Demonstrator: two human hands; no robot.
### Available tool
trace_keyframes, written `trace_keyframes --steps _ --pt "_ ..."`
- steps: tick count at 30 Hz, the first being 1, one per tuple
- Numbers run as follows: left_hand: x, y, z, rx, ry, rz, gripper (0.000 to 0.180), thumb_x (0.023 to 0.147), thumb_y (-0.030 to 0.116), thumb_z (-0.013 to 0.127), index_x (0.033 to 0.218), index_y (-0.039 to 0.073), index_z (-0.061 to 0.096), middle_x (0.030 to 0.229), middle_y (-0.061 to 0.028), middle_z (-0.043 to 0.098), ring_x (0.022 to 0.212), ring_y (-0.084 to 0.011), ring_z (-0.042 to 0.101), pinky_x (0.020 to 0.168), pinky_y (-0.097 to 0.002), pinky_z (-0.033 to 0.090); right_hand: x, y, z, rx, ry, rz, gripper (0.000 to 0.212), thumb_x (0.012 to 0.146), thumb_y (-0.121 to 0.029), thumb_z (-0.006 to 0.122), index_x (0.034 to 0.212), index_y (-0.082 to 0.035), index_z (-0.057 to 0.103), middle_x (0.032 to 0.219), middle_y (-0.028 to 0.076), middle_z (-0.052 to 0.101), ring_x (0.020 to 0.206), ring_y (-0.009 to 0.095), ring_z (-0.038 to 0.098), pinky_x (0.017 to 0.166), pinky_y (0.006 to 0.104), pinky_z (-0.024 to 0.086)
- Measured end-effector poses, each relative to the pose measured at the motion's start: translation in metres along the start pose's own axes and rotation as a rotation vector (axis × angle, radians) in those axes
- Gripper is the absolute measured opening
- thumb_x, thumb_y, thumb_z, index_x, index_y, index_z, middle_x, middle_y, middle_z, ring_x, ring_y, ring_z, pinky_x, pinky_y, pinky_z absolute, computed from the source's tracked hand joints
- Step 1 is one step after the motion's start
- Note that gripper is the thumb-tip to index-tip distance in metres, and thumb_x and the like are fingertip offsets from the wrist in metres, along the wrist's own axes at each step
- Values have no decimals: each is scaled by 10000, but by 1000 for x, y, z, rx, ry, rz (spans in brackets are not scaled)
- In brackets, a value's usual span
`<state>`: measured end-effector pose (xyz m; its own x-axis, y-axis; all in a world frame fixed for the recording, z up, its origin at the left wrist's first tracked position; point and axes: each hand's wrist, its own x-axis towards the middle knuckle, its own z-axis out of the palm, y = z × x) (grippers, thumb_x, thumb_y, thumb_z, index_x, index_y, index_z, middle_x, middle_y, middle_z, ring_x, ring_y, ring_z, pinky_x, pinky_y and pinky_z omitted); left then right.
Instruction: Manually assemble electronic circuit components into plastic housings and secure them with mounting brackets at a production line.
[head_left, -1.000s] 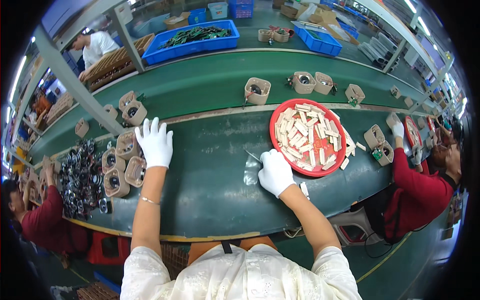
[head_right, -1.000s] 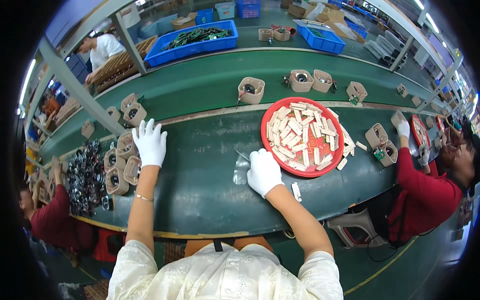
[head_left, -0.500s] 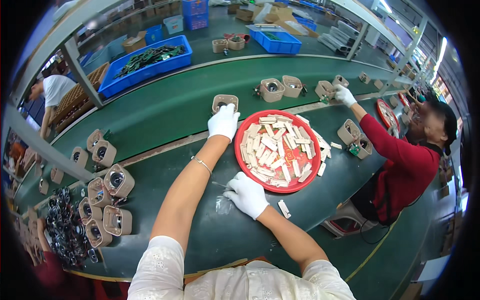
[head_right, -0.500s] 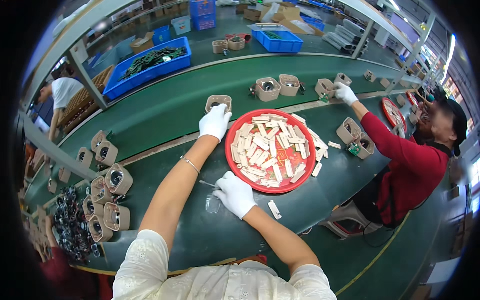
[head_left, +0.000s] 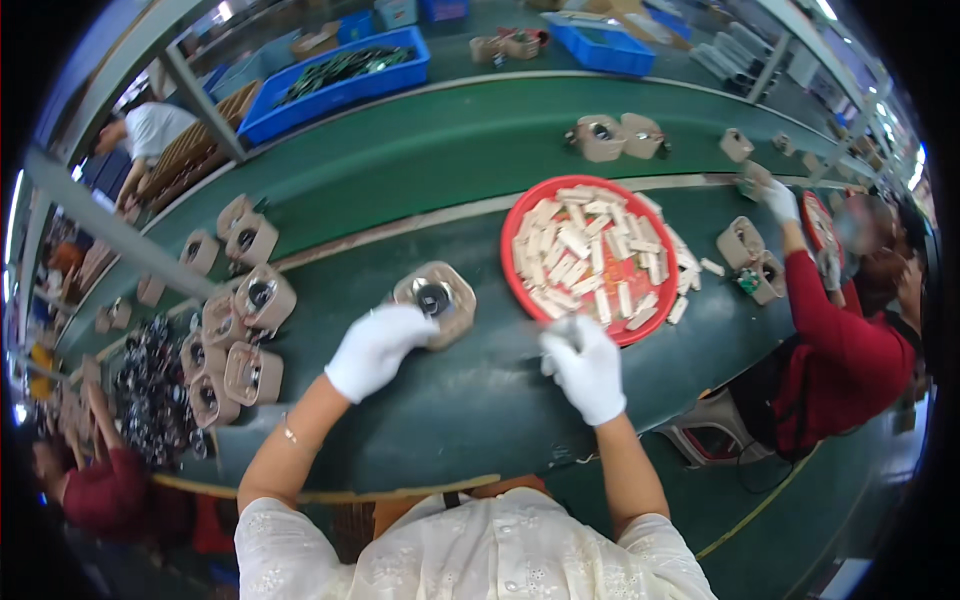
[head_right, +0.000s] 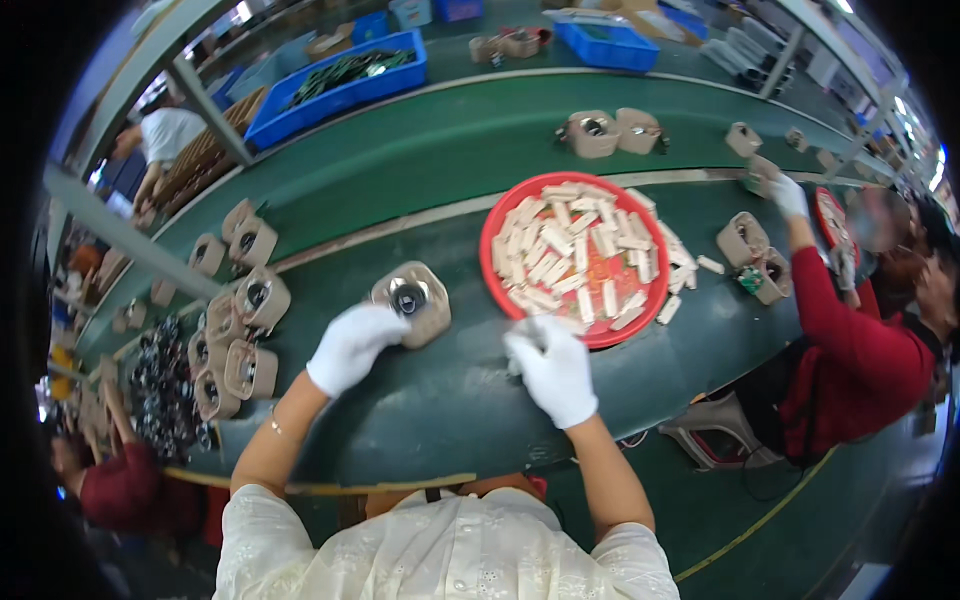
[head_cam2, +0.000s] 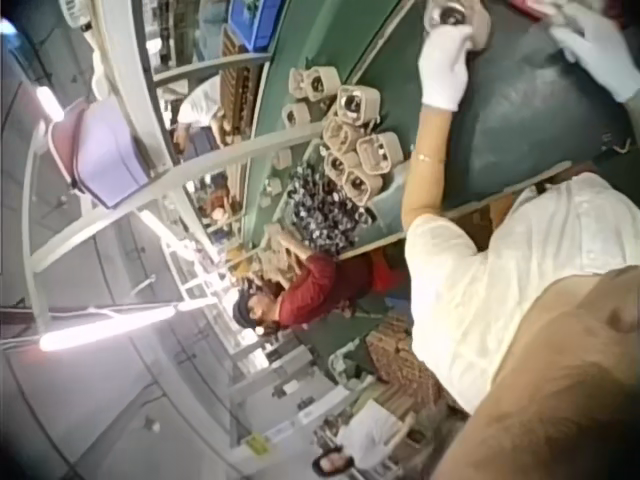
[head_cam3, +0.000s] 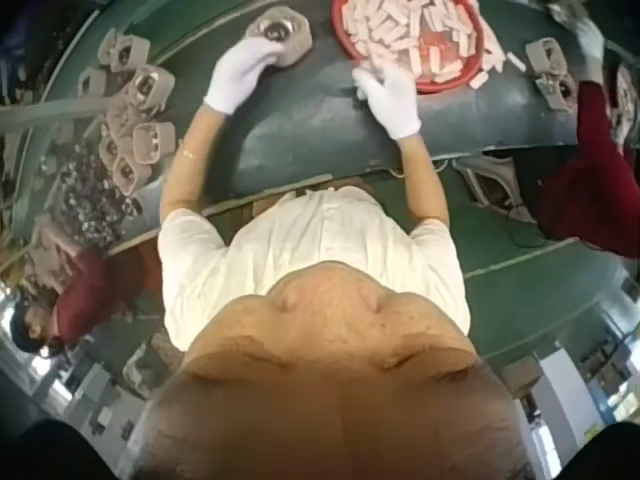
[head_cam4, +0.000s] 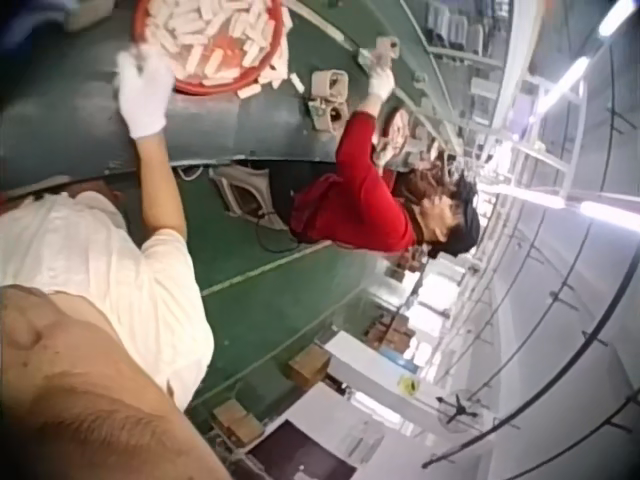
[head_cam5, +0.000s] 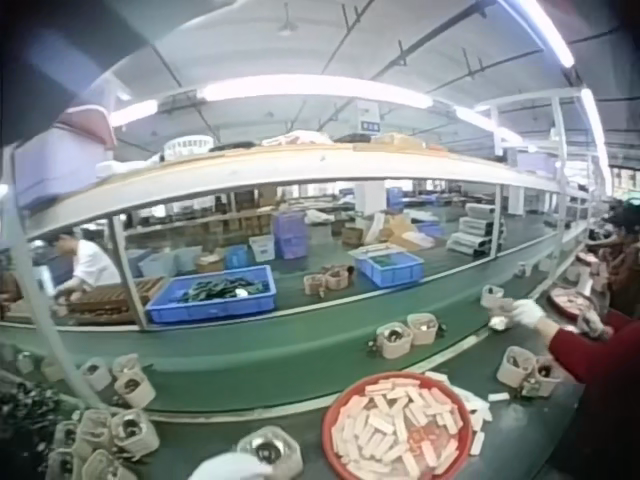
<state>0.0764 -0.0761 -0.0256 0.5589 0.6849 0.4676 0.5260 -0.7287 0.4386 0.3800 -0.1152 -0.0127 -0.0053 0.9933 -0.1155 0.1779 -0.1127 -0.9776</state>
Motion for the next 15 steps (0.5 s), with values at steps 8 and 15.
trace_keyframes --steps 8,15 --pt "-117 96 -17 40 80 -215 375 793 -20 684 1158 66 683 1170 -142 670 1092 -317 636 945 -403 511 -34 -12 41 79 -205 112 327 975 -98 602 1271 36 640 884 77 740 687 78 635 632 235 516" --pt "-107 103 1 -71 45 -679 199 934 119 648 1102 27 705 1042 -116 718 921 -263 701 846 -343 550 -22 30 99 -277 -135 -717 390 845 28 644 1222 -63 686 868 109 738 779 238 722 738 323 562"
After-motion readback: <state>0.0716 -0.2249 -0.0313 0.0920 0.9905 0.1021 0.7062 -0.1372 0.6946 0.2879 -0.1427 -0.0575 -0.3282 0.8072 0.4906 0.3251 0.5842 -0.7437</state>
